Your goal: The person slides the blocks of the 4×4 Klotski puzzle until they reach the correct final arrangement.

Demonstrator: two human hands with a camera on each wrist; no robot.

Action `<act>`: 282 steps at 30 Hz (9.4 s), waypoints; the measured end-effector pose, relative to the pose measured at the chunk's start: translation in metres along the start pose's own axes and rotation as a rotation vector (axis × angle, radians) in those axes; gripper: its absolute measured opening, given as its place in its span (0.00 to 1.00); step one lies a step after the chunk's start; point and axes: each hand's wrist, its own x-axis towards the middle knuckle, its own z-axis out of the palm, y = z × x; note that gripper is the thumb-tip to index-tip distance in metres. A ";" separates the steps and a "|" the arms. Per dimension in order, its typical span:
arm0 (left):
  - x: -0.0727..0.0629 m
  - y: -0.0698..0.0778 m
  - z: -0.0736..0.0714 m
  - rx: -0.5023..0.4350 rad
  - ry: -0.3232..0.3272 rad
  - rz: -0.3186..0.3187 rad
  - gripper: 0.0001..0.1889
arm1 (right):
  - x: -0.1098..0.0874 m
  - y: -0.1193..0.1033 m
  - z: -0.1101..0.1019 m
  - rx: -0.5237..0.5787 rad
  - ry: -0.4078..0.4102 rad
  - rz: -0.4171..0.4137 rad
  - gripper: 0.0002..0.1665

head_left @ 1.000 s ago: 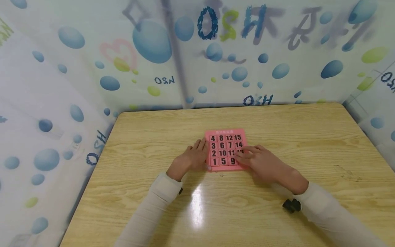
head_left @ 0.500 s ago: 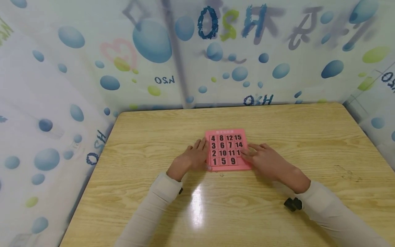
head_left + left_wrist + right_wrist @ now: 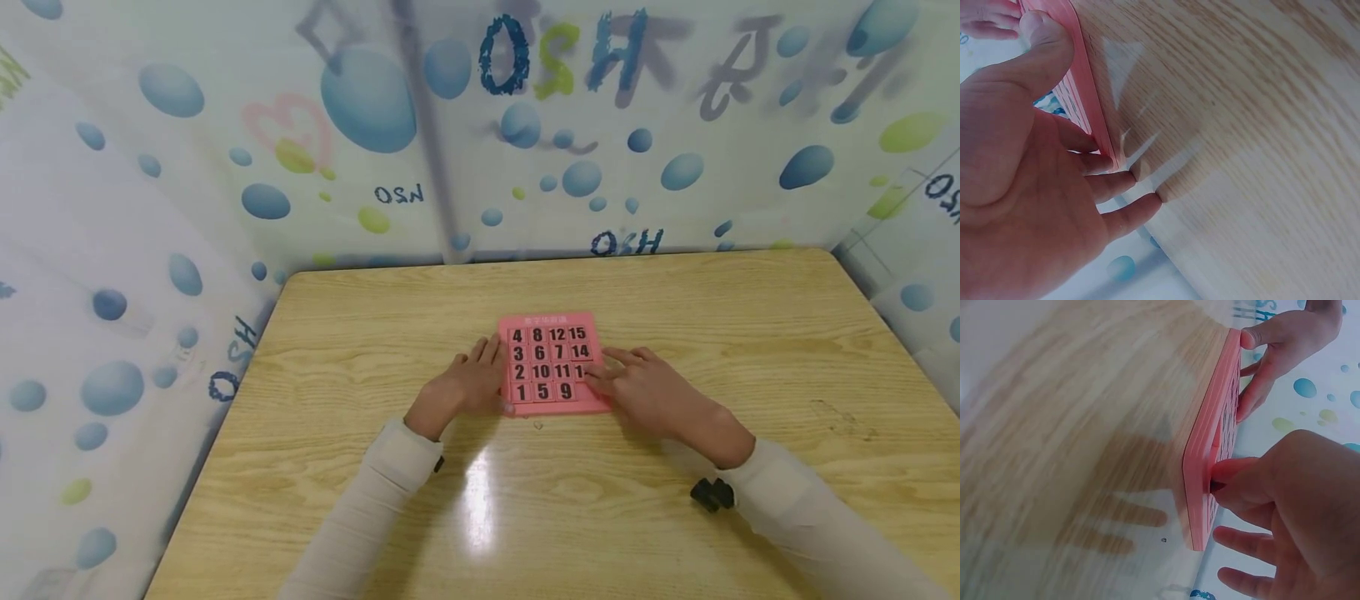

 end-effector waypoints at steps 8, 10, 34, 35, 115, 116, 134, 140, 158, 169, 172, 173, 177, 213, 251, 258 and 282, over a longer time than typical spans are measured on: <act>0.001 0.001 0.000 0.002 0.001 0.002 0.56 | 0.000 0.003 -0.001 0.007 -0.021 -0.008 0.25; 0.001 0.001 0.001 0.002 0.004 0.002 0.56 | 0.000 0.004 -0.001 0.015 -0.023 -0.010 0.25; 0.001 0.002 0.000 0.003 -0.004 -0.003 0.55 | 0.000 0.007 -0.002 -0.001 0.014 -0.059 0.22; 0.000 0.002 -0.001 0.005 -0.004 -0.006 0.55 | 0.000 0.006 -0.002 0.001 0.015 -0.058 0.22; 0.002 0.001 -0.004 0.028 0.054 0.020 0.58 | 0.027 0.004 0.006 0.171 0.217 0.102 0.11; 0.003 0.001 -0.004 0.027 0.061 0.022 0.58 | 0.029 0.006 0.008 0.179 0.199 0.118 0.13; 0.004 0.012 -0.003 0.052 0.060 -0.029 0.58 | 0.045 0.023 0.015 0.194 0.024 0.173 0.29; 0.004 0.010 -0.002 0.055 0.051 -0.047 0.57 | 0.041 0.017 0.015 0.195 0.012 0.162 0.31; 0.003 0.006 -0.004 0.038 0.045 -0.045 0.58 | 0.034 0.006 0.012 0.171 0.058 0.142 0.30; 0.003 0.007 -0.003 0.016 0.036 -0.035 0.58 | 0.058 0.002 0.009 0.199 0.042 0.120 0.36; 0.003 0.007 -0.003 0.022 0.043 -0.033 0.58 | 0.062 0.001 0.010 0.172 0.031 0.112 0.37; 0.003 0.007 -0.003 0.027 0.043 -0.034 0.58 | 0.063 0.000 0.010 0.163 0.028 0.112 0.37; 0.004 0.006 -0.002 0.041 0.039 -0.037 0.58 | 0.062 0.001 0.010 0.154 0.027 0.121 0.37; 0.003 0.004 -0.001 0.076 0.043 -0.025 0.58 | 0.078 -0.011 0.005 0.165 0.013 0.096 0.38; 0.003 0.004 -0.003 0.045 0.031 -0.036 0.58 | 0.075 -0.008 0.001 0.161 0.032 0.112 0.32; 0.003 0.005 -0.002 0.078 0.028 -0.031 0.57 | 0.096 -0.023 0.001 0.191 0.010 0.072 0.32; 0.002 0.004 -0.003 0.088 0.034 -0.030 0.58 | 0.086 -0.017 0.000 0.152 -0.027 0.120 0.32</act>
